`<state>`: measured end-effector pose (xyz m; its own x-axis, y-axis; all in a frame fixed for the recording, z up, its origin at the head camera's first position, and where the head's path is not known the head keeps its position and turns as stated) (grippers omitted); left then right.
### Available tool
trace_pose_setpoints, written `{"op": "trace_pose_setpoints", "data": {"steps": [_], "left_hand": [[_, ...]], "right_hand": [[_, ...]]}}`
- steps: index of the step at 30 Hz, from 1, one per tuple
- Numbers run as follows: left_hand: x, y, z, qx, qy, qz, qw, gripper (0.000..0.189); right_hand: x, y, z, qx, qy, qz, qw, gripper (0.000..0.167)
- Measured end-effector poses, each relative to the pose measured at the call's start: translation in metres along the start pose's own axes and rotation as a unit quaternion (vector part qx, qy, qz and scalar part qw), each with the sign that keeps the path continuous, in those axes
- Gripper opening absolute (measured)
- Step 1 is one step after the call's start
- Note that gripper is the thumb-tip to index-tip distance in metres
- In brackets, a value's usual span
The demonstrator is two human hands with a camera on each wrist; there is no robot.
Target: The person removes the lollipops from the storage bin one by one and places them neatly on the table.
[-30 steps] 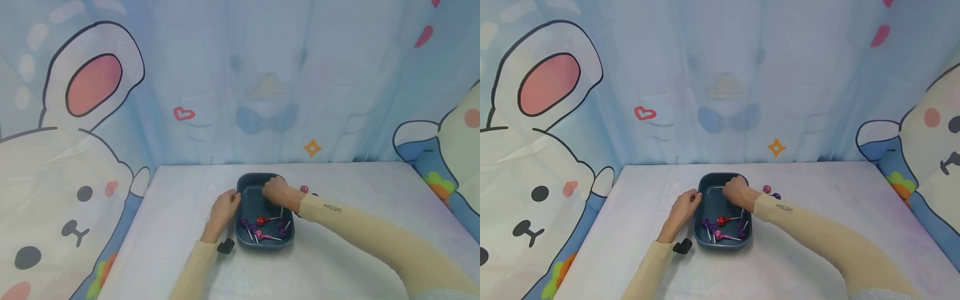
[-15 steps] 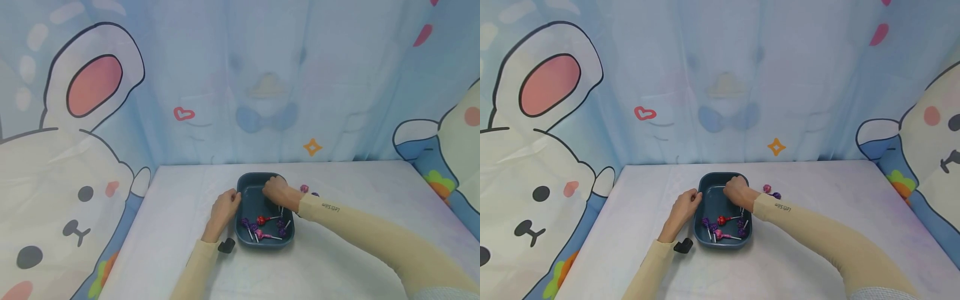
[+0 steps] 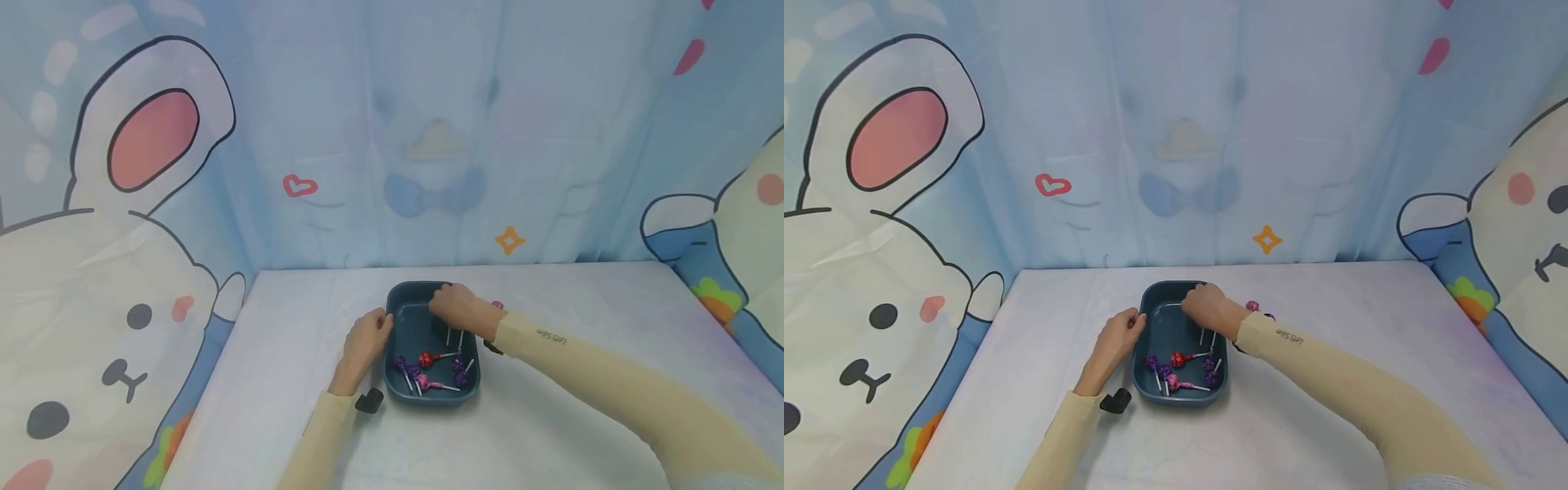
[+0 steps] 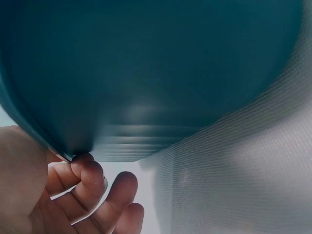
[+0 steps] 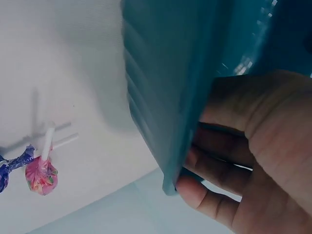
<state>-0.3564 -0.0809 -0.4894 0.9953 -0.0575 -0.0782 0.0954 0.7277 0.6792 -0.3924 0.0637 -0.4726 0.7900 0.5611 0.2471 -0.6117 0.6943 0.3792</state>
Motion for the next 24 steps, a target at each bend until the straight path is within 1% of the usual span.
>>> {"op": "trace_pose_setpoints", "data": {"steps": [4, 11, 16, 21, 24], "left_hand": [[0.0, 0.001, 0.0, 0.002, -0.001, -0.004, 1.0, 0.03], [0.0, 0.002, 0.002, 0.002, 0.002, -0.004, 1.0, 0.031], [0.0, 0.002, 0.003, 0.001, 0.001, 0.0, 1.0, 0.031], [-0.001, 0.001, 0.001, 0.003, -0.001, 0.004, 1.0, 0.031], [0.0, 0.001, 0.0, 0.003, 0.001, 0.002, 1.0, 0.031]], "right_hand": [[0.002, 0.004, 0.005, -0.022, 0.022, 0.004, 0.9995, 0.018], [0.009, 0.003, 0.01, -0.034, 0.046, 0.021, 0.9981, 0.022], [0.015, 0.004, 0.017, -0.065, 0.068, 0.034, 0.995, 0.018], [0.02, 0.013, 0.019, -0.101, 0.077, 0.035, 0.9913, 0.018], [0.023, 0.019, 0.021, -0.113, 0.086, 0.036, 0.9892, 0.014]]}}
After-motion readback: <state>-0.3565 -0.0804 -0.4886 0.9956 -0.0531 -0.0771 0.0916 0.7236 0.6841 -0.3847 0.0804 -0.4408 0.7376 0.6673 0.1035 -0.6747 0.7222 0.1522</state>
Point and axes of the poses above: each hand's wrist, its own x-axis away from the middle knuckle, its own z-axis out of the back of the hand, y = z × x, the point moved 9 cm from there along -x, towards the middle knuckle, and after that the axes turned 2 degrees about -z, right-handed, at the moved point
